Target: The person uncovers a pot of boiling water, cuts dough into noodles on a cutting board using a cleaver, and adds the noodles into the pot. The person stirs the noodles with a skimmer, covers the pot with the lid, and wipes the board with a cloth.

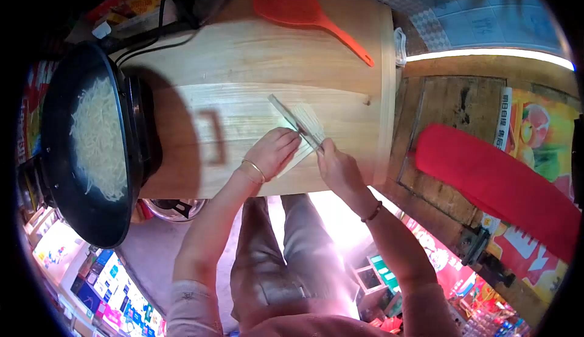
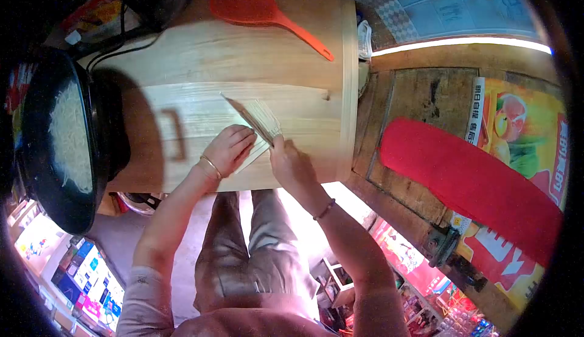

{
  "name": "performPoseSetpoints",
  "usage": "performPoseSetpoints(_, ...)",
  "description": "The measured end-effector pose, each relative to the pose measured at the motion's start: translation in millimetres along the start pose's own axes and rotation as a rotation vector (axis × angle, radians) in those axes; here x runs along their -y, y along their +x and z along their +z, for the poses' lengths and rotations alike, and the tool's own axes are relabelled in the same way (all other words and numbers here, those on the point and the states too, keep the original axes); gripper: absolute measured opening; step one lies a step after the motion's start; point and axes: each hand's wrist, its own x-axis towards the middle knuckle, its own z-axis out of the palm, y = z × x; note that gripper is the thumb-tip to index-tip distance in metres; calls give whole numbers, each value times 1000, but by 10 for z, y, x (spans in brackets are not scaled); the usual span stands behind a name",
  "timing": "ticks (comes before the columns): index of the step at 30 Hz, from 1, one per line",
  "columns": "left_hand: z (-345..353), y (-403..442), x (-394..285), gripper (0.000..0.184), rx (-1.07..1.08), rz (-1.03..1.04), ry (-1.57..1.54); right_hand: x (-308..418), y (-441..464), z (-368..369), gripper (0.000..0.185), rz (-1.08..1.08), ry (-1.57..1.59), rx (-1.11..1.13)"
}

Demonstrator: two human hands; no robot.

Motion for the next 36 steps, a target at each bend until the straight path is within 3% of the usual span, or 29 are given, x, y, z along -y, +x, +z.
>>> performPoseSetpoints(3, -16, 17, 22, 25, -34, 19, 46, -28, 9, -84, 16, -38, 61, -51)
performPoseSetpoints(6, -38, 35, 3, 25, -52, 30, 22, 45, -212, -236, 16, 36, -34, 65)
performPoseSetpoints(9, -44, 40, 0, 25, -28, 18, 27, 28, -255, -256, 15, -39, -177, 80)
performPoseSetpoints(12, -53, 19, 18, 25, 11, -13, 8, 108, -149, -182, 13, 73, -90, 142)
performPoseSetpoints(14, -29, 9, 20, 25, 43, -31, -10, -10, -52, 83, 14, -7, -81, 10)
performPoseSetpoints(21, -39, -12, -5, 24, -3, 6, 27, -5, -91, -82, 14, 32, 32, -17)
performPoseSetpoints(26, -18, -27, 7, 24, -15, -5, 8, -35, -326, -220, 12, -146, -177, 39)
performPoseSetpoints(27, -38, -17, -4, 24, -16, -9, 9, -6, -304, -215, 12, -149, -178, 42)
performPoseSetpoints(29, -76, 6, 1, 24, 0, 7, 1, 93, -211, -163, 11, 55, -78, 90)
performPoseSetpoints(36, -71, -17, 15, 24, -17, 19, 5, 44, 15, -74, 14, -31, -6, -10)
